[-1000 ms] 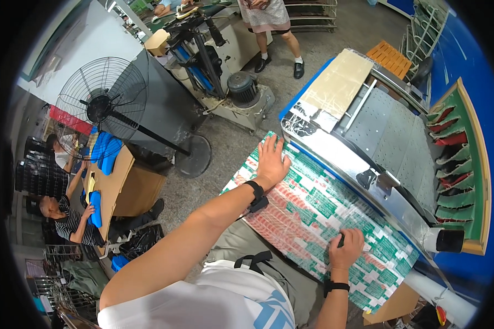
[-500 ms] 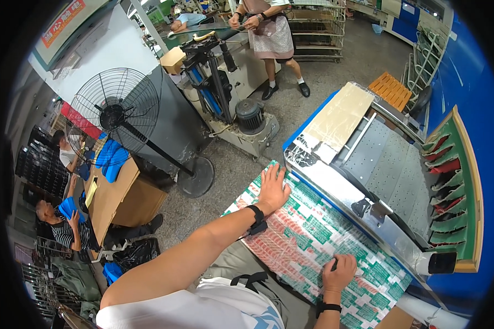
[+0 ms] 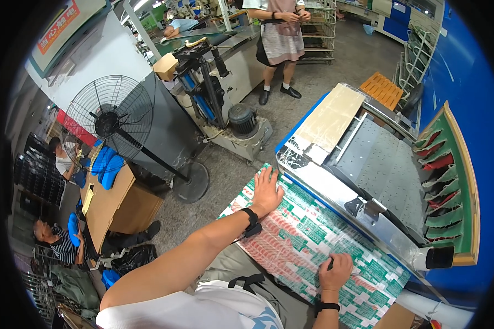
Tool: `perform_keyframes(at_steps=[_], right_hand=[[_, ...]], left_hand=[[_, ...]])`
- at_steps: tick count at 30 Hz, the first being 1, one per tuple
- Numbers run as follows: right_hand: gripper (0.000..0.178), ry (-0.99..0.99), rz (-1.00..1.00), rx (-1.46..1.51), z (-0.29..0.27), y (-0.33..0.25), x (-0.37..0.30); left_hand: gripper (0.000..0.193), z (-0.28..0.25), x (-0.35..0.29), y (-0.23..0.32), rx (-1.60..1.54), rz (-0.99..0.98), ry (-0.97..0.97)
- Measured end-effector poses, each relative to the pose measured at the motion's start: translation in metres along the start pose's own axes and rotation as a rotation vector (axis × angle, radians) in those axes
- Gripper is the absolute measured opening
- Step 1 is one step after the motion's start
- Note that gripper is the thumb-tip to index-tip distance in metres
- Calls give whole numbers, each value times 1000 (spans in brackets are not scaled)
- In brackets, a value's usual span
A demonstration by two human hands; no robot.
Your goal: Operating an industrial machine to assemble shoe components.
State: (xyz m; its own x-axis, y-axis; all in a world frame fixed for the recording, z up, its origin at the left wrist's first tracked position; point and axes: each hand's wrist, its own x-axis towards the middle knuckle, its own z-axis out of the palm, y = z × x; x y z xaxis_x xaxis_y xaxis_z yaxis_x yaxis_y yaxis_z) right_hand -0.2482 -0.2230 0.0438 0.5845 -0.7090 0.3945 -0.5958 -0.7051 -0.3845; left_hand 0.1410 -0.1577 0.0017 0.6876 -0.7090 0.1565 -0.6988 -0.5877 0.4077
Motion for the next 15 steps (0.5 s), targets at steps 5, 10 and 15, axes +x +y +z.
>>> perform_keyframes(at_steps=[5, 10, 15], right_hand=[[15, 7, 20, 11, 0, -1, -2], [15, 23, -11, 1, -1, -3, 2], [14, 36, 19, 11, -4, -5, 4]], left_hand=[[70, 1, 0, -1, 15, 17, 52], [69, 0, 0, -1, 34, 0, 14], [69, 0, 1, -2, 1, 2, 20]])
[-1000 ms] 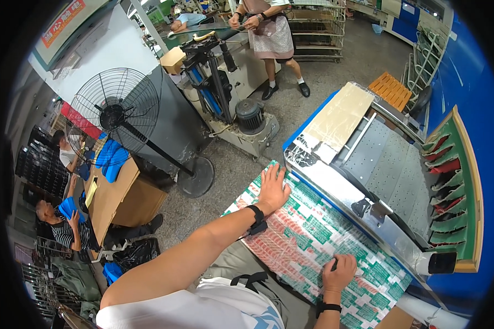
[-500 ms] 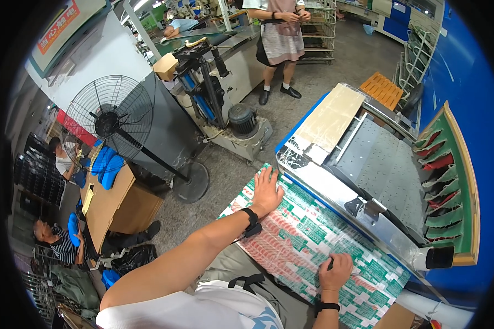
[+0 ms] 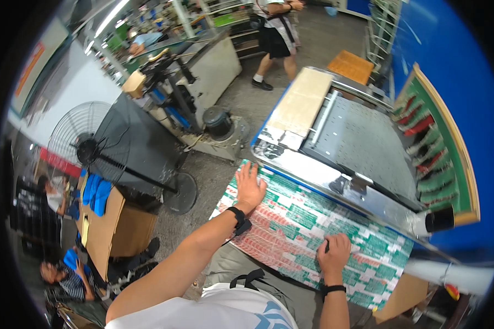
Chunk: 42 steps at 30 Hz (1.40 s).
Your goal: Operating an industrial machine to assemble shoe components.
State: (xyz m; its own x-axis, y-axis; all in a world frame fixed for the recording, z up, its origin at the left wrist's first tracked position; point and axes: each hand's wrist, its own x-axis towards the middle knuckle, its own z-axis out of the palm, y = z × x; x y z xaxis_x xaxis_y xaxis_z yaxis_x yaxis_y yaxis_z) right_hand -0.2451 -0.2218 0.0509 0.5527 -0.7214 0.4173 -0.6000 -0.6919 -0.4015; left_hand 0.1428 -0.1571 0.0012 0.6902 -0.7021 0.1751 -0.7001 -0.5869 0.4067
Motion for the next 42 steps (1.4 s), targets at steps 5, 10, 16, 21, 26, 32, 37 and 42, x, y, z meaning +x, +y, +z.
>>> perform_keyframes(at_steps=[5, 10, 16, 21, 26, 32, 37, 42], right_hand=[[14, 18, 19, 9, 1, 3, -1], [13, 29, -28, 6, 3, 5, 1], [12, 39, -33, 3, 3, 4, 3], [12, 35, -33, 2, 2, 6, 2], [13, 13, -26, 35, 6, 5, 0], [11, -1, -14, -5, 8, 8, -1], [10, -1, 1, -2, 8, 9, -1], [8, 7, -15, -9, 9, 8, -1]], left_hand=[[69, 2, 0, -3, 10, 72, 36], [68, -2, 0, -3, 8, 70, 44], [69, -3, 0, -2, 16, 73, 43], [69, -2, 1, -2, 7, 64, 39], [70, -2, 1, -1, 1, 33, 14], [69, 2, -1, -3, -13, 40, 45], [67, 3, -1, -2, -36, 61, 86], [66, -1, -1, -1, -25, 54, 44]])
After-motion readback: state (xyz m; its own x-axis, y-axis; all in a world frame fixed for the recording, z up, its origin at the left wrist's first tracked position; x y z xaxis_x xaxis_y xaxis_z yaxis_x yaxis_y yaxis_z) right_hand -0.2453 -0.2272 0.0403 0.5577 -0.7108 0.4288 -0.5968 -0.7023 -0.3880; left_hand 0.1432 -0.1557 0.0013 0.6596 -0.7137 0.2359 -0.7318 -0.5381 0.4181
